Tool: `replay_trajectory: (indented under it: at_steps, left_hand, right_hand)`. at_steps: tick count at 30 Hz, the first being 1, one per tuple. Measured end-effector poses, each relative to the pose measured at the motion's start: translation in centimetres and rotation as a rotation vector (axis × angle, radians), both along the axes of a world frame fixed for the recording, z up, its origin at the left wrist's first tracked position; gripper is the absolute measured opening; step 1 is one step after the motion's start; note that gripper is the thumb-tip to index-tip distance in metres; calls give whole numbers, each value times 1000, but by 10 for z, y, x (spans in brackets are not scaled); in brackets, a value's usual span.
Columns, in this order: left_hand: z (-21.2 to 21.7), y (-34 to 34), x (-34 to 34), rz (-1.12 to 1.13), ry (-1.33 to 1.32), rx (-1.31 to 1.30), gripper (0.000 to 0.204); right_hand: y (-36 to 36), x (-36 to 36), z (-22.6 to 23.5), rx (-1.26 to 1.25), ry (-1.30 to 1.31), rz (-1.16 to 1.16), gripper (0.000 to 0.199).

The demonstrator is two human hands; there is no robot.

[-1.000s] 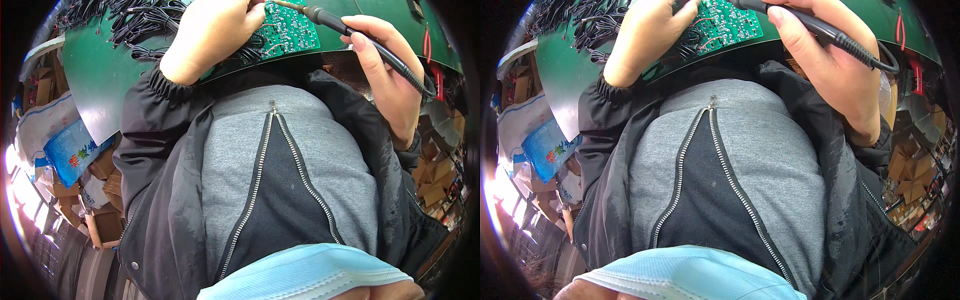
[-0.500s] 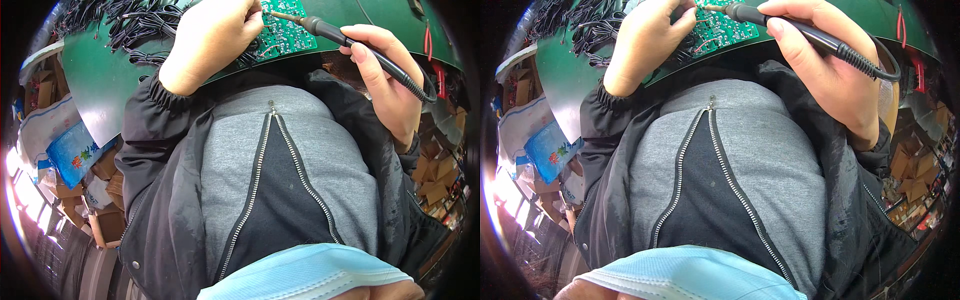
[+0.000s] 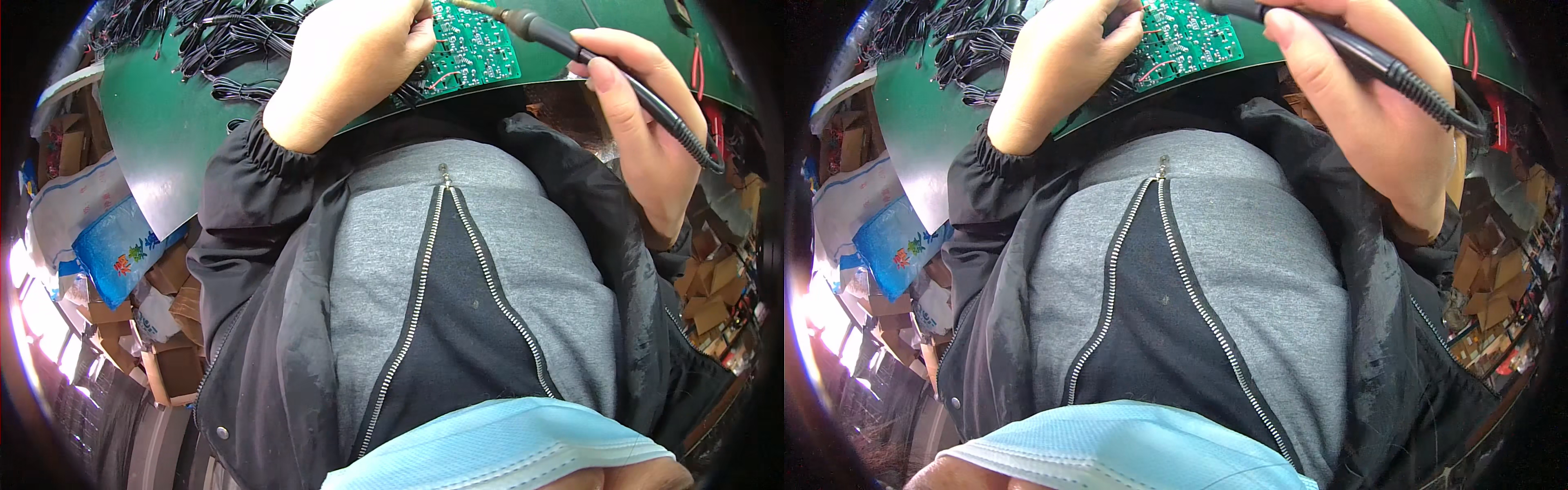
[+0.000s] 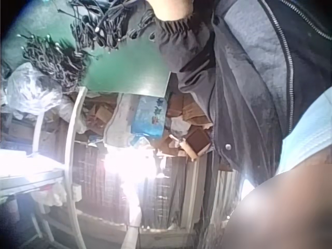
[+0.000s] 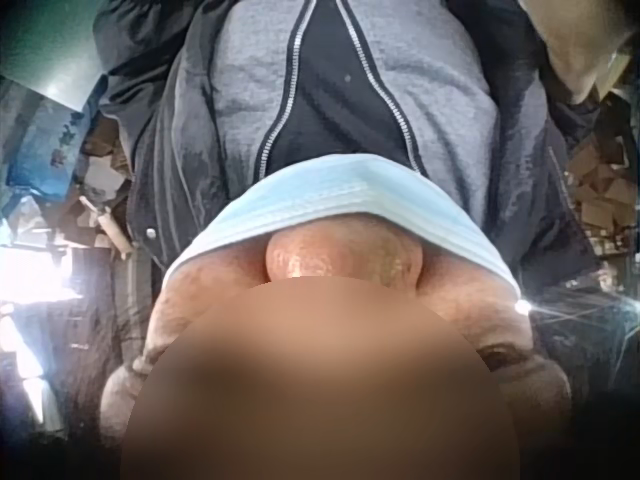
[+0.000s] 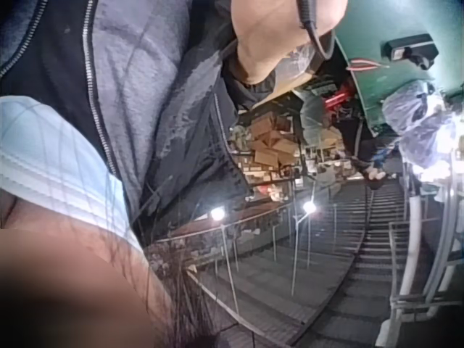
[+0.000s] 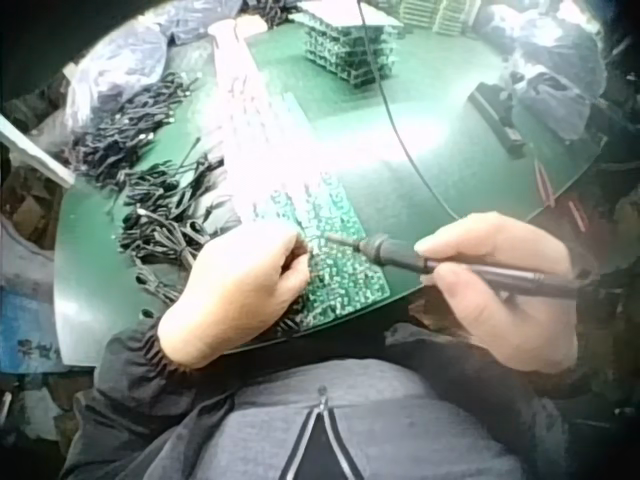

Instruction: Soldering wires onto a series of printed circuit boards on a workbench.

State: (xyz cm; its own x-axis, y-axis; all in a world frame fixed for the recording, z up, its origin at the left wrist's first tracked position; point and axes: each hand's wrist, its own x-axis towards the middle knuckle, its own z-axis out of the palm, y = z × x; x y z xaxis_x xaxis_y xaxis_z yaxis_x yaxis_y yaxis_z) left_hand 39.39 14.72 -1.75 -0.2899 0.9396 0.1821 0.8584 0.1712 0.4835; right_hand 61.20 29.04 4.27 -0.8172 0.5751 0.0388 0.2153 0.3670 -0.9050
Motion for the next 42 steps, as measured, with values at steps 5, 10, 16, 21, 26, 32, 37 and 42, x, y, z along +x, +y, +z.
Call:
replay_trajectory:
  at_steps: [5, 10, 16, 21, 26, 32, 37, 42]
  left_hand:
    - [3, 0, 1, -12, 47, 0, 12]
    - [5, 2, 2, -26, 28, -9, 12]
    - [7, -2, 2, 50, -77, 25, 11]
    - [0, 2, 0, 6, 11, 148, 11]
    - [7, 2, 6, 58, 48, 38, 13]
    - [3, 2, 7, 70, 49, 37, 14]
    - [4, 0, 9, 68, 65, 45, 13]
    - [2, 2, 10, 61, 68, 33, 14]
  right_hand:
    - [5, -4, -4, 57, 7, 31, 22]
    - [4, -7, -3, 58, -7, 51, 22]
    - [5, -6, -2, 47, -10, 59, 21]
    - [7, 2, -3, 10, 14, 82, 21]
    - [7, 0, -1, 0, -34, 105, 21]
    - [5, -2, -3, -1, -43, 111, 21]
    - [6, -2, -1, 41, -64, 178, 21]
    - [9, 0, -2, 65, -38, 186, 21]
